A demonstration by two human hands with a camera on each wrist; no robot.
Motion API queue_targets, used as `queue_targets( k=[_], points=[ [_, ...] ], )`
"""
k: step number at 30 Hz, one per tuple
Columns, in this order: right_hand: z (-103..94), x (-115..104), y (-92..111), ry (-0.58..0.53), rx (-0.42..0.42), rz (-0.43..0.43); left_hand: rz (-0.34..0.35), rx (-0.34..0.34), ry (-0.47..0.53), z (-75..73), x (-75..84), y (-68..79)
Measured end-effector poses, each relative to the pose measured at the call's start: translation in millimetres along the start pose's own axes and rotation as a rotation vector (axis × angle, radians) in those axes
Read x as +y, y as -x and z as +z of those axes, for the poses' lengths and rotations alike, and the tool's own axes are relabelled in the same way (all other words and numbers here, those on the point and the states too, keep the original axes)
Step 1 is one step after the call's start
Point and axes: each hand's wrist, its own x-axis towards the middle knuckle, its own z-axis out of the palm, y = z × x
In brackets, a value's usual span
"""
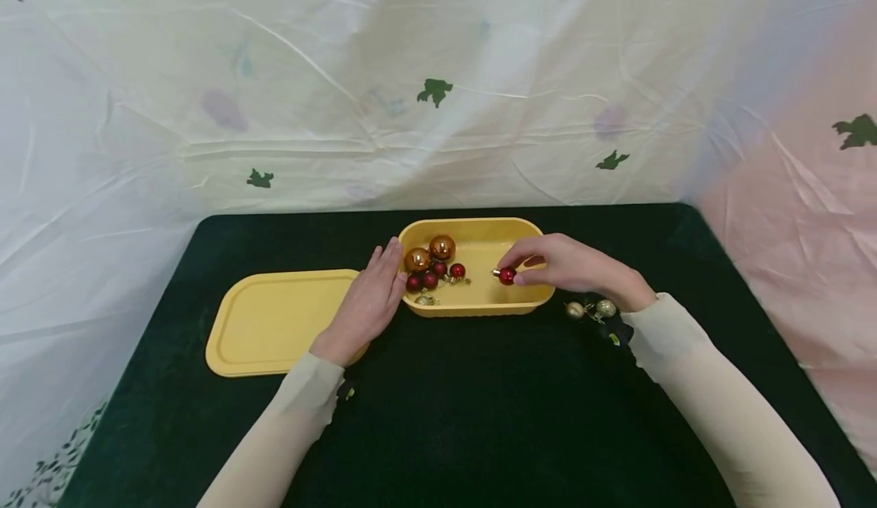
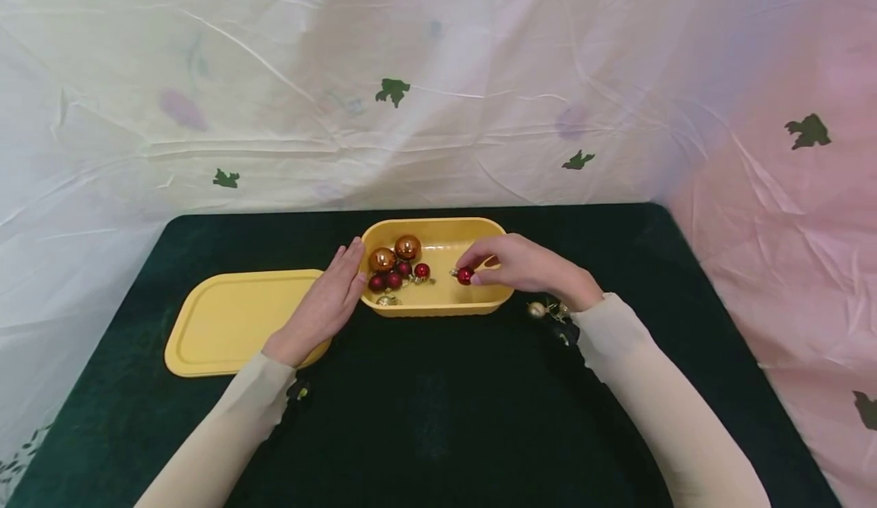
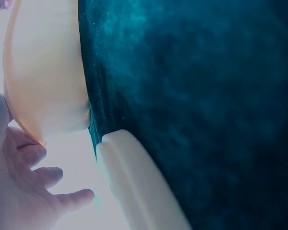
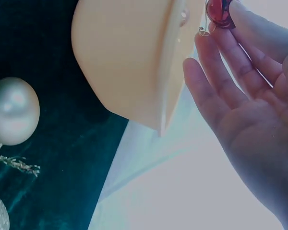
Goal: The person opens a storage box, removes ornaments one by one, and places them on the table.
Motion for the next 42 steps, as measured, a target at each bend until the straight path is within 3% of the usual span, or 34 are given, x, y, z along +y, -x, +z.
queue_targets(
  k=[20, 31, 42],
  points=[
    [0.6, 18, 65, -0.100, 0.299, 0.023, 0.022, 0.020, 0.001, 1.2, 0.3, -0.3],
    [11.4, 27, 102, -0.052, 0.462, 0.182, 0.035, 0.025, 0.017, 0.8, -0.5, 0.4],
    [17.9, 43, 131, -0.035, 0.508, 0.245, 0.035, 0.017, 0.030, 0.2, 0.0, 0.1]
  ],
)
